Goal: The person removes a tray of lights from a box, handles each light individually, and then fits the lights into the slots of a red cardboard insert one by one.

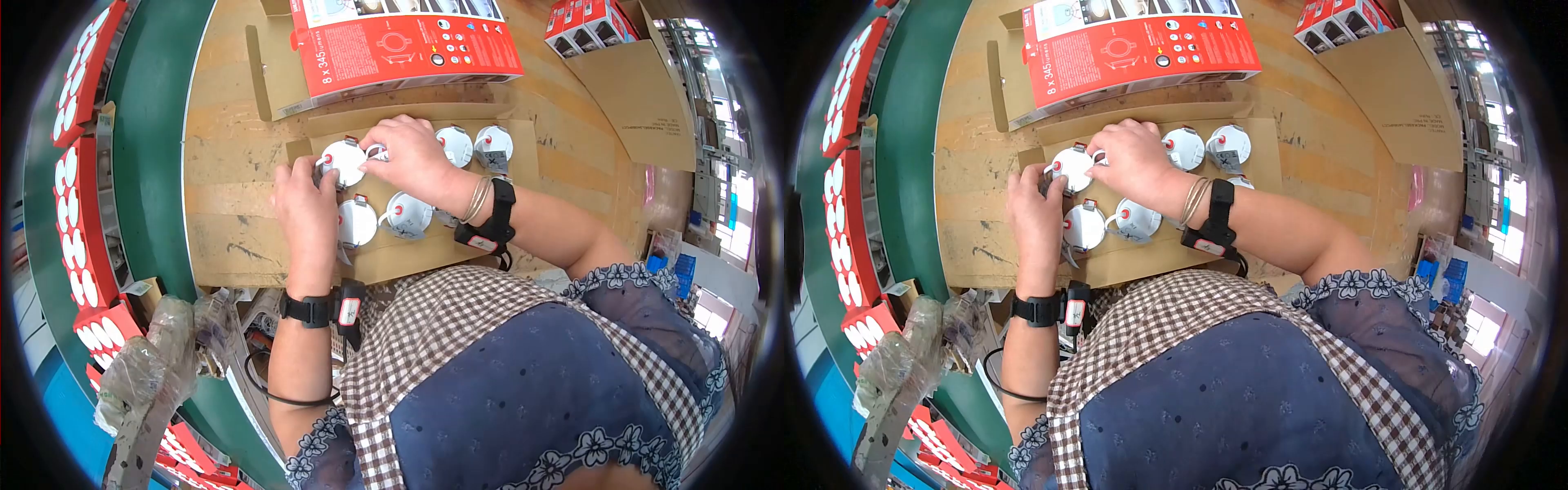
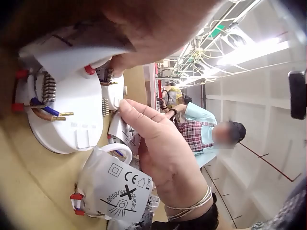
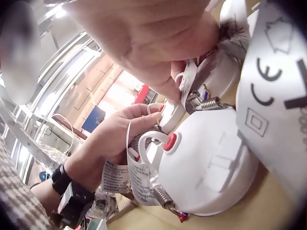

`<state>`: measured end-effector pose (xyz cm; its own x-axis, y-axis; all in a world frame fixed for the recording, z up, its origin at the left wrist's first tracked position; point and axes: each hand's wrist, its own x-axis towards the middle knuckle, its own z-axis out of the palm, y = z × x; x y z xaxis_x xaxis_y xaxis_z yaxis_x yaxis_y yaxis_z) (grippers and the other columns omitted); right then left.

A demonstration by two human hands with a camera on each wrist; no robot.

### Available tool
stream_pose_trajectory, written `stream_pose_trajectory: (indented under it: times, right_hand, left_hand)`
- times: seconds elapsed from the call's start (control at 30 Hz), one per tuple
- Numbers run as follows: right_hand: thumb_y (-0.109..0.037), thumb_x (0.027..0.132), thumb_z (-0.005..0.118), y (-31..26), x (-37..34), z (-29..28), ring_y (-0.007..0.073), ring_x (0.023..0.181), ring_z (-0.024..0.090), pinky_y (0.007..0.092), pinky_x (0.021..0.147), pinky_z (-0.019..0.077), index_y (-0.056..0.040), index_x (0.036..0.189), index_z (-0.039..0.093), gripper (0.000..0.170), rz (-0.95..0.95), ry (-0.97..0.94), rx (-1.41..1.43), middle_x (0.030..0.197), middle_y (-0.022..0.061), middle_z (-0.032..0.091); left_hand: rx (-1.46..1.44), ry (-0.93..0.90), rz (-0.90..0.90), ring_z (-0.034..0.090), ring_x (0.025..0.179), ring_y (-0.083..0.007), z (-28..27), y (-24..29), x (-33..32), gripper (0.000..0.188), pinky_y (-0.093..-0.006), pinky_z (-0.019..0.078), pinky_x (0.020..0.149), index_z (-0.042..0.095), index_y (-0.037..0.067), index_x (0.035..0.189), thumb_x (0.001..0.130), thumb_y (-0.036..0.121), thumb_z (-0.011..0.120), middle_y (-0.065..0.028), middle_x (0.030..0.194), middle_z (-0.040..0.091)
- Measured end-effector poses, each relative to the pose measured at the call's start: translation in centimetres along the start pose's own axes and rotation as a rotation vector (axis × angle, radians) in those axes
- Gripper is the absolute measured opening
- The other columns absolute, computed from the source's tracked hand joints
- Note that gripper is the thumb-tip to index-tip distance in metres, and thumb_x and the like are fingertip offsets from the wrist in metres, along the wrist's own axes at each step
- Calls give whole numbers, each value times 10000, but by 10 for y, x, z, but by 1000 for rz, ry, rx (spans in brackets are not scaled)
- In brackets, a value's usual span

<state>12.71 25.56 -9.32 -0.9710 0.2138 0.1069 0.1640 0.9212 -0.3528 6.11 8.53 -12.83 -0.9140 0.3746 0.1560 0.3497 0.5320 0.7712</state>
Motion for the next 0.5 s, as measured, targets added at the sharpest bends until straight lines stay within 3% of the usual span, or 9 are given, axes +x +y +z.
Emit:
stream_pose_trajectory:
  times: [0.5]
  right_hand:
    - [-337,742,766,0,-3,1,259,989,621,438,912,413,-137,931,767,275,1,31,26,918,39,707]
  left_hand:
    - [-13,-20,9,611,909,-342,-1,-4,-1,251,-431,496,804,683,28,1046,851,172,748,-158,969,602]
